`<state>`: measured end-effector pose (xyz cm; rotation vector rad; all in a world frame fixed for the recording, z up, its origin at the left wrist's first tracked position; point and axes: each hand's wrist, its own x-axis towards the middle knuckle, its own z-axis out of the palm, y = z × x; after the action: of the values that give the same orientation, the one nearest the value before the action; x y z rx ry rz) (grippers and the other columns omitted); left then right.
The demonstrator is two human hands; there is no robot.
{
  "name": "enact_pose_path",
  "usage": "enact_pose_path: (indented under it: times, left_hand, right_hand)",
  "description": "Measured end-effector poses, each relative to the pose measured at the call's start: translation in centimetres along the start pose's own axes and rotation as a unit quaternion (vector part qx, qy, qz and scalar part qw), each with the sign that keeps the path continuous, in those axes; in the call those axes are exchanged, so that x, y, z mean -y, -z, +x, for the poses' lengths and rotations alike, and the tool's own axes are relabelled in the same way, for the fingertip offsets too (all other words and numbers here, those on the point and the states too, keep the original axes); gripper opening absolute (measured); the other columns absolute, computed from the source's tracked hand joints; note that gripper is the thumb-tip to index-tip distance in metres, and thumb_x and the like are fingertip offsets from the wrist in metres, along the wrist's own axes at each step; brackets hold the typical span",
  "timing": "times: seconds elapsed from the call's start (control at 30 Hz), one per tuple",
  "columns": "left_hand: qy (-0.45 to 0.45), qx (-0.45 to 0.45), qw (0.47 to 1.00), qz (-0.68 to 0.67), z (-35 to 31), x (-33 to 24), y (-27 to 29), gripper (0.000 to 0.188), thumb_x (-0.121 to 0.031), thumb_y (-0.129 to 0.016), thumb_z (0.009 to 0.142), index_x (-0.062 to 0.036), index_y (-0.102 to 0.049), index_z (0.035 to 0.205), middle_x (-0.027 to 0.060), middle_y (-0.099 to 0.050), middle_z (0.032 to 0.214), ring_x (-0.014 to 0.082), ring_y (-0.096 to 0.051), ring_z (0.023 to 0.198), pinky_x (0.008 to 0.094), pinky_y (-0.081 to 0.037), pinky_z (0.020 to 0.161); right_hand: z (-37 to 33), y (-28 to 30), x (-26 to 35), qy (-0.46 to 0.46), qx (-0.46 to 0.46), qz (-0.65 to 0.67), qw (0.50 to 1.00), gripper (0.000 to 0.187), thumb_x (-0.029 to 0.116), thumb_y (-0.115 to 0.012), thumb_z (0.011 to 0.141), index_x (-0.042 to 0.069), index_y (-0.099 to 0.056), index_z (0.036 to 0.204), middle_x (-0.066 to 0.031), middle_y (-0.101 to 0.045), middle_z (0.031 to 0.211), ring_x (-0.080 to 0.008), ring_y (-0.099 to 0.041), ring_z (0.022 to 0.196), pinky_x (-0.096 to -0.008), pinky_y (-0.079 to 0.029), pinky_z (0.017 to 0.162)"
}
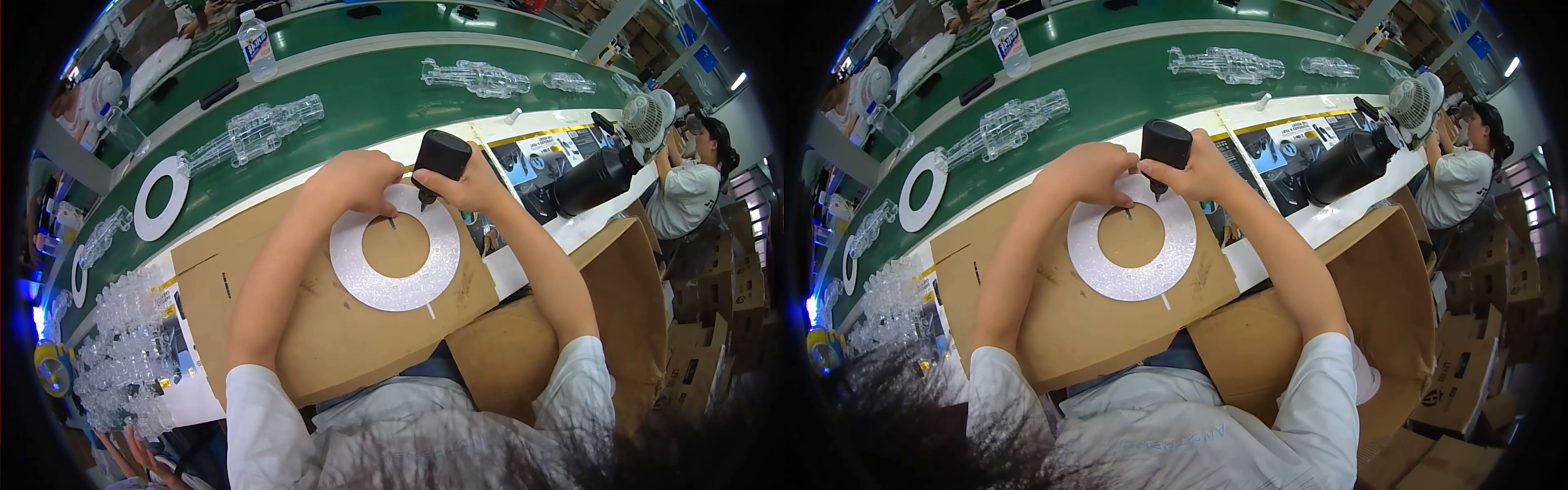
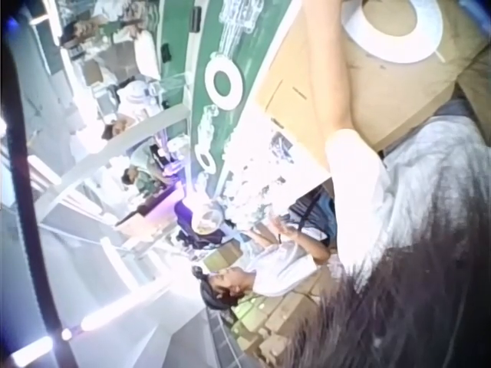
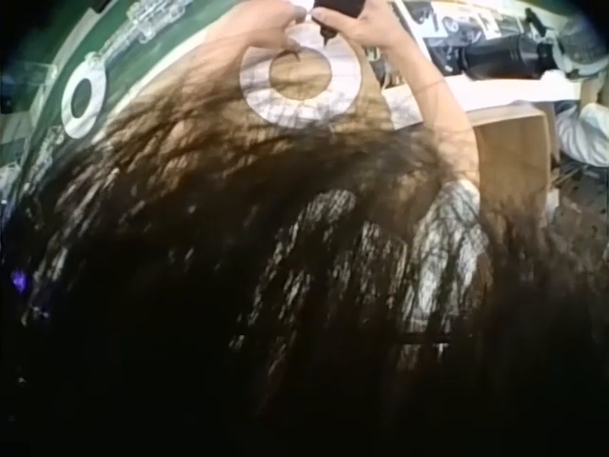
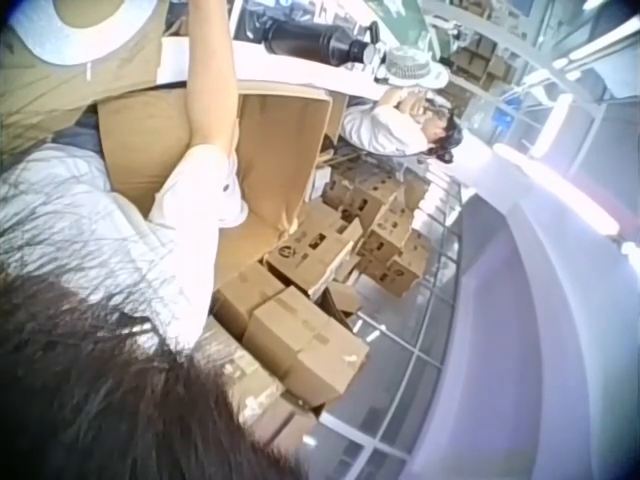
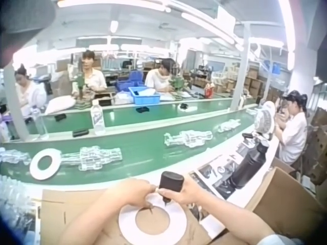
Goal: Applying a sealant or adhesive to white ring-shaped components and packing them into a shipping box.
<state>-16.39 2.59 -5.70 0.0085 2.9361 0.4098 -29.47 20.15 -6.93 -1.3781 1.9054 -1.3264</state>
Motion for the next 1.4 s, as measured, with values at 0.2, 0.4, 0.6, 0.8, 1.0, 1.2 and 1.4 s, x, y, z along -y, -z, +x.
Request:
enact_pose_path:
  times: [0.2,0.4,0.6,0.8,1.0,1.2,1.4]
  left_hand:
    - [0.029,0.037,0.999,-0.015,-0.3,-0.3,0.5,0.054,-0.032,-0.085,0.07,-0.0058,-0.067,0.114,0.0133,-0.067,0.102,0.0322,-0.064,0.1,0.0417,-0.052,0.085]
    - [0.03,0.036,0.999,-0.013,-0.4,-0.7,0.6,0.055,-0.033,-0.084,0.071,-0.0069,-0.066,0.116,0.0135,-0.067,0.105,0.0323,-0.064,0.102,0.0416,-0.051,0.086]
    - [0.035,0.034,0.999,-0.012,-0.6,-0.7,0.7,0.055,-0.034,-0.083,0.072,-0.0077,-0.065,0.117,0.0136,-0.067,0.105,0.0326,-0.064,0.102,0.0418,-0.051,0.086]
    - [0.018,0.013,1.0,0.0,-0.3,-0.3,0.3,0.051,-0.034,-0.082,0.072,-0.008,-0.067,0.113,0.013,-0.069,0.103,0.0319,-0.066,0.099,0.042,-0.053,0.084]
    - [0.029,0.034,0.999,-0.006,-0.4,-0.4,0.4,0.054,-0.035,-0.082,0.072,-0.0083,-0.065,0.115,0.0133,-0.067,0.106,0.0324,-0.064,0.101,0.0424,-0.051,0.086]
    - [0.03,0.033,0.999,-0.003,-0.4,-0.4,0.4,0.054,-0.036,-0.082,0.072,-0.0087,-0.065,0.116,0.0133,-0.067,0.106,0.0325,-0.064,0.101,0.0424,-0.051,0.085]
    - [0.012,-0.009,1.0,0.004,-0.4,-0.2,-0.1,0.049,-0.035,-0.082,0.072,-0.0078,-0.068,0.111,0.0127,-0.071,0.098,0.0318,-0.068,0.095,0.0424,-0.054,0.082]
  right_hand:
    - [0.1,-0.1,0.7,-0.01,0.012,0.019,1.0,0.028,0.026,-0.079,0.08,0.002,-0.068,0.089,-0.007,-0.066,0.074,-0.0129,-0.063,0.068,-0.0291,-0.05,0.06]
    - [0.4,0.8,-0.8,0.035,-0.048,0.04,0.997,0.027,0.025,-0.075,0.084,0.002,-0.064,0.095,-0.0052,-0.068,0.079,-0.0106,-0.062,0.063,-0.0253,-0.049,0.054]
    - [0.5,1.2,-0.5,0.0,-0.093,0.053,0.994,0.025,0.023,-0.07,0.09,0.002,-0.062,0.1,-0.0059,-0.07,0.081,-0.008,-0.059,0.054,-0.021,-0.044,0.042]
    - [0.7,1.2,-0.5,0.047,-0.075,0.019,0.996,0.022,0.023,-0.071,0.088,0.002,-0.064,0.091,-0.0043,-0.066,0.069,-0.0068,-0.054,0.046,-0.021,-0.042,0.041]
    - [0.7,1.0,-0.7,0.041,-0.076,0.009,0.996,0.024,0.023,-0.073,0.087,0.001,-0.065,0.091,-0.0043,-0.066,0.069,-0.0067,-0.054,0.046,-0.0209,-0.042,0.041]
    - [0.6,1.0,-0.7,0.044,-0.066,0.011,0.997,0.022,0.022,-0.072,0.088,0.001,-0.065,0.091,-0.0046,-0.067,0.07,-0.0069,-0.054,0.046,-0.0211,-0.043,0.042]
    - [0.6,1.2,-1.1,0.038,-0.069,-0.012,0.997,0.022,0.021,-0.072,0.088,0.001,-0.066,0.09,-0.0042,-0.067,0.069,-0.0069,-0.055,0.046,-0.0214,-0.043,0.042]
